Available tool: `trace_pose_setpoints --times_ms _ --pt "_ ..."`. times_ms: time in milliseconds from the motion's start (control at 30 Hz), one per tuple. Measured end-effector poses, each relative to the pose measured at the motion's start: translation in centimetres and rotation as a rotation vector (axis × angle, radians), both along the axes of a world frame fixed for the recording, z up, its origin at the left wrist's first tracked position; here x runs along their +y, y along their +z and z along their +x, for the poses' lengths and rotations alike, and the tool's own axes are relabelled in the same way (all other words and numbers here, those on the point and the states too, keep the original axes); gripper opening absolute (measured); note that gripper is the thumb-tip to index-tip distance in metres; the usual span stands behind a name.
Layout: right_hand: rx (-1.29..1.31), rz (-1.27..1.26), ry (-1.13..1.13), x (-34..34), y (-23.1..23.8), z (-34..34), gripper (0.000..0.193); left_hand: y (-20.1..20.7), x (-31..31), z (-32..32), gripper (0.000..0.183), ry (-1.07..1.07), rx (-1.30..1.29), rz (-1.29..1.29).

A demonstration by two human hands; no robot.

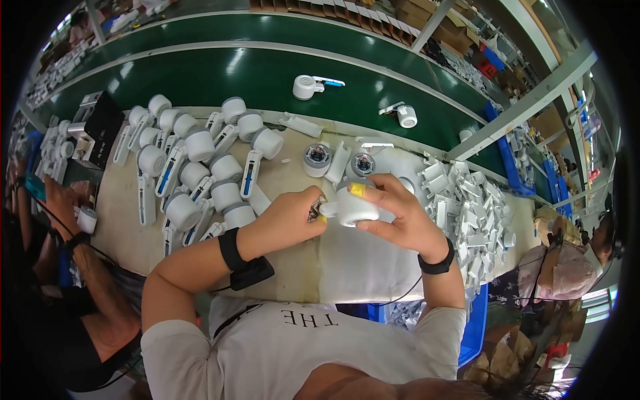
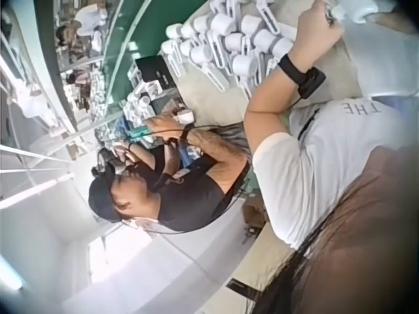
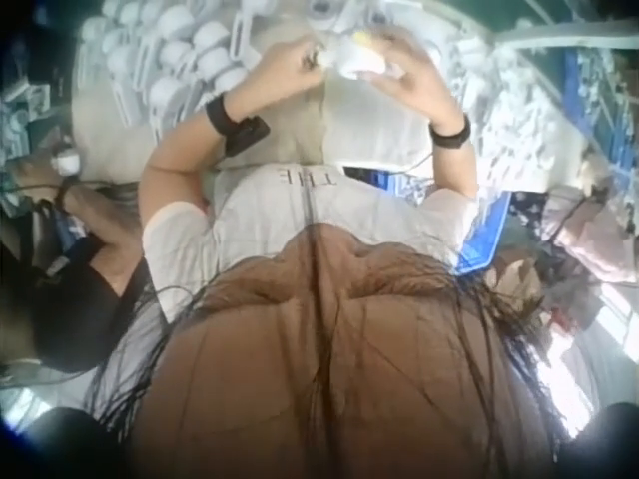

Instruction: The person assembles handheld fans by picking up a fan head and a handle, fitting them together, and pressing the pieces to snap them into place before setting the finished product on a conveyor belt.

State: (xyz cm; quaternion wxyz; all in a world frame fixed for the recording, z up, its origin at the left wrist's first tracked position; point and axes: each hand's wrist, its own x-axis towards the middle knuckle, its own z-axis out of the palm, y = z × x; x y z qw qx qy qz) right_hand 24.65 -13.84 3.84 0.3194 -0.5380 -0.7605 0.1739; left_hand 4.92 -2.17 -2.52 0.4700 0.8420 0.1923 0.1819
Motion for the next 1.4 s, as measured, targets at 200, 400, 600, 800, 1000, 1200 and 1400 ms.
trace_pose_setpoints --times_ms 200,400,600,800,1000,1200,1400 --pt "0.053 -0.264 -0.116 0.5 1.0 -0.6 0.050 -0.1 -0.5 0.5 0.032 -0.031 0.103 0.095" --pt "0.163 -0.235 -0.075 1.3 -1.6 0.9 0.046 -0.4 -0.4 0.5 0.026 -0.094 0.056 0.011" --pt "0.586 0.125 -0.398 2.8 -3.9 -0.5 0.039 -0.6 -0.4 2.6 0.023 0.009 -0.365 -0.937" --pt "0.047 0.407 -0.428 1.9 -4.8 -5.8 0.035 -0.3 0.7 3.6 0.032 0.154 -0.665 -0.864" --pt "0.070 0.270 -0.576 2.4 -5.7 -7.0 0.023 -0.3 -0.7 3.6 0.034 0.263 -0.840 -0.842" --pt "0.110 0.394 -0.566 1.1 -6.3 -5.3 0.017 0.3 -0.1 3.0 0.032 0.230 -0.784 -0.762" --pt "0.314 0.089 -0.518 -1.2 -6.3 -3.6 0.014 0.4 -0.9 3.0 0.032 0.320 -0.674 -0.797"
